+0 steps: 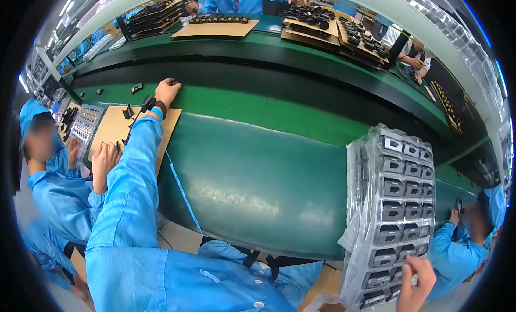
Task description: Manually assemble small electronic components by snapping housing parts together.
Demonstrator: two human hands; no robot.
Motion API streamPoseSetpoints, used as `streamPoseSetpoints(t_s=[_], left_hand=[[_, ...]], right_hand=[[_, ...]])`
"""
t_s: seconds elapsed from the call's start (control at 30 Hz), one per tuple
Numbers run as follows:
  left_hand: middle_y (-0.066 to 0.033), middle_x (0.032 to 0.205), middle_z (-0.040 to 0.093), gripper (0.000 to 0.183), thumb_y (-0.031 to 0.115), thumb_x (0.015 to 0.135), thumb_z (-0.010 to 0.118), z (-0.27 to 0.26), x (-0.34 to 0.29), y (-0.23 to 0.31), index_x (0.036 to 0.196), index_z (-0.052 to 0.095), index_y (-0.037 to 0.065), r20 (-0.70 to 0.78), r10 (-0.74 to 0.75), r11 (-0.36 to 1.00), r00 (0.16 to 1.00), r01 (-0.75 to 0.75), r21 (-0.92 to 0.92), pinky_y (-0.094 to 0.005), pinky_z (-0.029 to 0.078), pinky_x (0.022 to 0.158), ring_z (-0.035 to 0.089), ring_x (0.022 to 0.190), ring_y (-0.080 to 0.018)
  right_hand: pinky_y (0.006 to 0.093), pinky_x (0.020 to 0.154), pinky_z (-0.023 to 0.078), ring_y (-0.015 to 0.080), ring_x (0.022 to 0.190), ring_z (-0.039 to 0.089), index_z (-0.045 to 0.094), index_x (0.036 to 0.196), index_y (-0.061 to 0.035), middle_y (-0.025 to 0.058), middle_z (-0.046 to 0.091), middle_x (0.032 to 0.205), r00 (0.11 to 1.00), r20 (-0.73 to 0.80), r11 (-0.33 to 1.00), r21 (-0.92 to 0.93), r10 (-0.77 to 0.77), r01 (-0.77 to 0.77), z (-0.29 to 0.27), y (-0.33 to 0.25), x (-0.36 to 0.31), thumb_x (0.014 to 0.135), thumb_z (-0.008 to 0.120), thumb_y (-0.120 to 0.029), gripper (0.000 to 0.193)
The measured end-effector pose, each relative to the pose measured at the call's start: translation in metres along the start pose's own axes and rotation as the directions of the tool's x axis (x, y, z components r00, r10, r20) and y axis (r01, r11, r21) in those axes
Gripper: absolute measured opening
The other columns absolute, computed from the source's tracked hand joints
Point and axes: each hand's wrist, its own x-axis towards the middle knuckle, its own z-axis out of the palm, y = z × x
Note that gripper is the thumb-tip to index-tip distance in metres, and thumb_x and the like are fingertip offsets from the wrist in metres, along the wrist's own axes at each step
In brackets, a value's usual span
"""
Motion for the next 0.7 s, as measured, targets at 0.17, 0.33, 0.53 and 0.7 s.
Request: streamPoseSetpoints(t_s=[0.17,0.33,0.53,0.7], left_hand=[[-0.0085,0.104,0.073,0.053,0.021,0.085,0.085,-0.016,-0.134,0.162,0.129,0.066,0.0,0.004,0.526,0.723,0.85,-0.444,-0.53,-0.0312,0.058,0.085,0.07,0.095,-0.0156],[-0.0131,0.121,0.069,0.061,0.013,0.077,0.091,-0.105,-0.343,0.242,0.131,0.064,0.001,-0.06,0.768,0.35,0.638,-0.496,-0.795,-0.0343,0.059,0.089,0.069,0.103,-0.0197],[-0.0293,0.137,0.059,0.073,0.017,0.074,0.091,-0.127,-0.463,0.257,0.137,0.059,-0.003,-0.046,0.766,0.352,0.641,-0.479,-0.804,-0.0446,0.057,0.099,0.064,0.121,-0.0449],[-0.0259,0.139,0.06,0.066,0.007,0.083,0.085,-0.138,-0.494,0.252,0.141,0.055,-0.003,0.157,0.703,0.338,0.694,-0.131,-0.932,-0.0406,0.057,0.1,0.066,0.122,-0.0338]], right_hand=[[0.0294,0.071,0.048,0.0173,0.077,0.062,0.07,0.105,0.0038,0.0117,0.069,0.089,0.989,0.075,0.982,0.152,-0.127,0.114,0.024,-0.039,-0.027,0.087,0.069,0.0,0.018],[0.03,0.078,0.055,0.015,0.085,0.07,0.067,0.131,0.0011,0.0155,0.074,0.105,0.994,0.086,0.816,0.579,-0.069,0.007,0.114,-0.08,0.002,0.09,0.07,0.001,0.041],[0.0295,0.09,0.054,0.0157,0.104,0.066,0.058,0.144,0.0017,0.0151,0.069,0.117,0.992,0.096,0.491,0.862,0.086,-0.126,0.175,-0.106,-0.016,0.1,0.063,-0.003,0.044],[0.0267,0.086,0.054,0.012,0.098,0.066,0.064,0.137,0.0023,0.0118,0.071,0.113,0.98,0.155,0.44,0.877,0.12,-0.193,0.169,-0.082,-0.036,0.104,0.058,-0.003,0.033]])
